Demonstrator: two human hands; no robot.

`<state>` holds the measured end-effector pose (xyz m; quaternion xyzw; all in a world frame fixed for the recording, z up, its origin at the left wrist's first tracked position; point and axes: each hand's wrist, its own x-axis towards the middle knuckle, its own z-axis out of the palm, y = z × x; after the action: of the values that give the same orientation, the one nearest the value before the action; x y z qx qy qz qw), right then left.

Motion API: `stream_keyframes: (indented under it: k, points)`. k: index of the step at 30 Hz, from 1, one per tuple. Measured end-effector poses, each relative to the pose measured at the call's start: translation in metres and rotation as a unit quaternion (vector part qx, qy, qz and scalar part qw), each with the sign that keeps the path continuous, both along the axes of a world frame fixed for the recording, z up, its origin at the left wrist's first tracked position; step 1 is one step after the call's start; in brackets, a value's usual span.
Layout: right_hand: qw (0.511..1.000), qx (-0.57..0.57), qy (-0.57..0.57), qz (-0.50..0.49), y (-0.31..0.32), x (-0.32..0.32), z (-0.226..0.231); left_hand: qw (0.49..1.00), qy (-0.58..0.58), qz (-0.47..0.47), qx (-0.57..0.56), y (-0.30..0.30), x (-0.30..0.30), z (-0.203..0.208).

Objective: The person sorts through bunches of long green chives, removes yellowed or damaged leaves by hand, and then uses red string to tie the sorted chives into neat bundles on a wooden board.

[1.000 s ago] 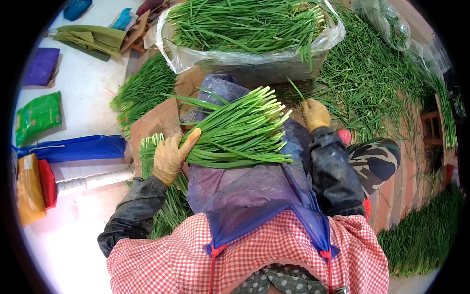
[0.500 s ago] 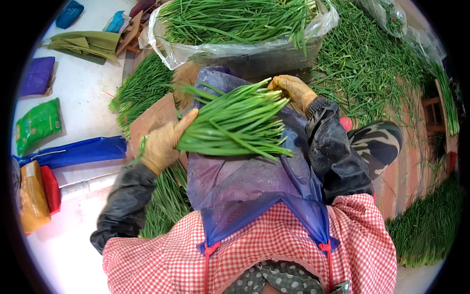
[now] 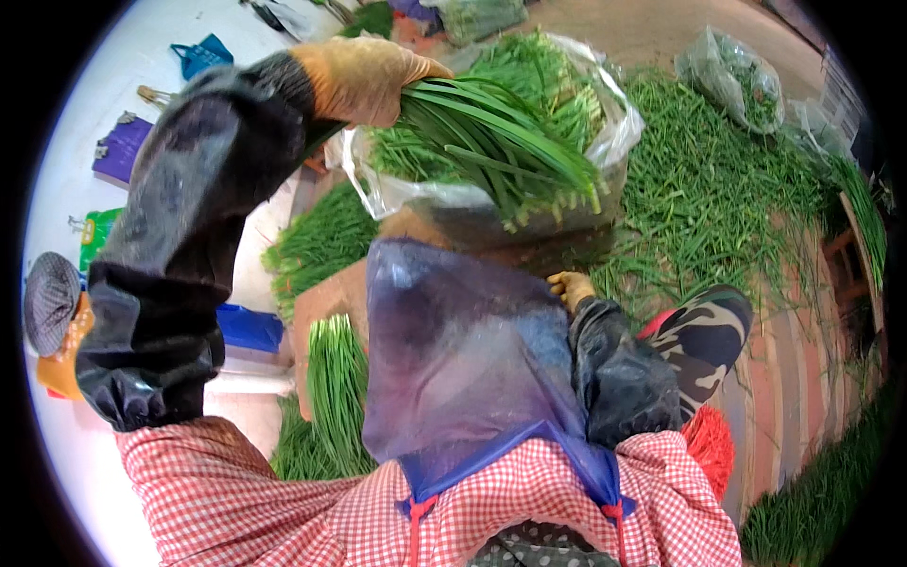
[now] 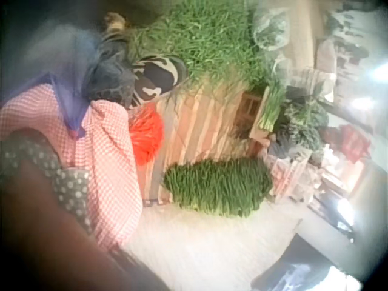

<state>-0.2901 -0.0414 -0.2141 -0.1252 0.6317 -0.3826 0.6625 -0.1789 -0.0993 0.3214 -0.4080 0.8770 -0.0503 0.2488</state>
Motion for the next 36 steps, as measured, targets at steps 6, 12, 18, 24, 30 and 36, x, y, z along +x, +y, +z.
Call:
stream_keyframes:
  k: [6,12,18,24,30,36]
  points:
    - [0.794,-0.273,-0.537,-0.084,-0.032,0.012,0.085,0.945,0.197,-0.127,-0.229,0.034,0.047,-0.032]
    - [0.597,-0.433,-0.673,-0.049,-0.048,0.047,0.133,0.957,0.116,-0.032,-0.266,0.139,0.162,-0.177]
    - [0.614,-0.365,-0.699,0.012,-0.017,0.029,0.109,0.929,0.332,0.121,0.112,0.18,0.196,-0.226]
    - [0.656,-0.346,-0.67,0.025,-0.009,0.027,0.147,0.716,0.549,0.282,0.325,0.102,0.222,-0.119]
    - [0.68,-0.348,-0.645,0.025,-0.006,0.025,0.18,0.667,0.519,0.17,0.507,-0.024,0.169,-0.216]
    - [0.74,-0.324,-0.587,0.044,-0.016,0.004,0.173,0.013,0.406,0.368,0.836,0.019,0.099,-0.356]
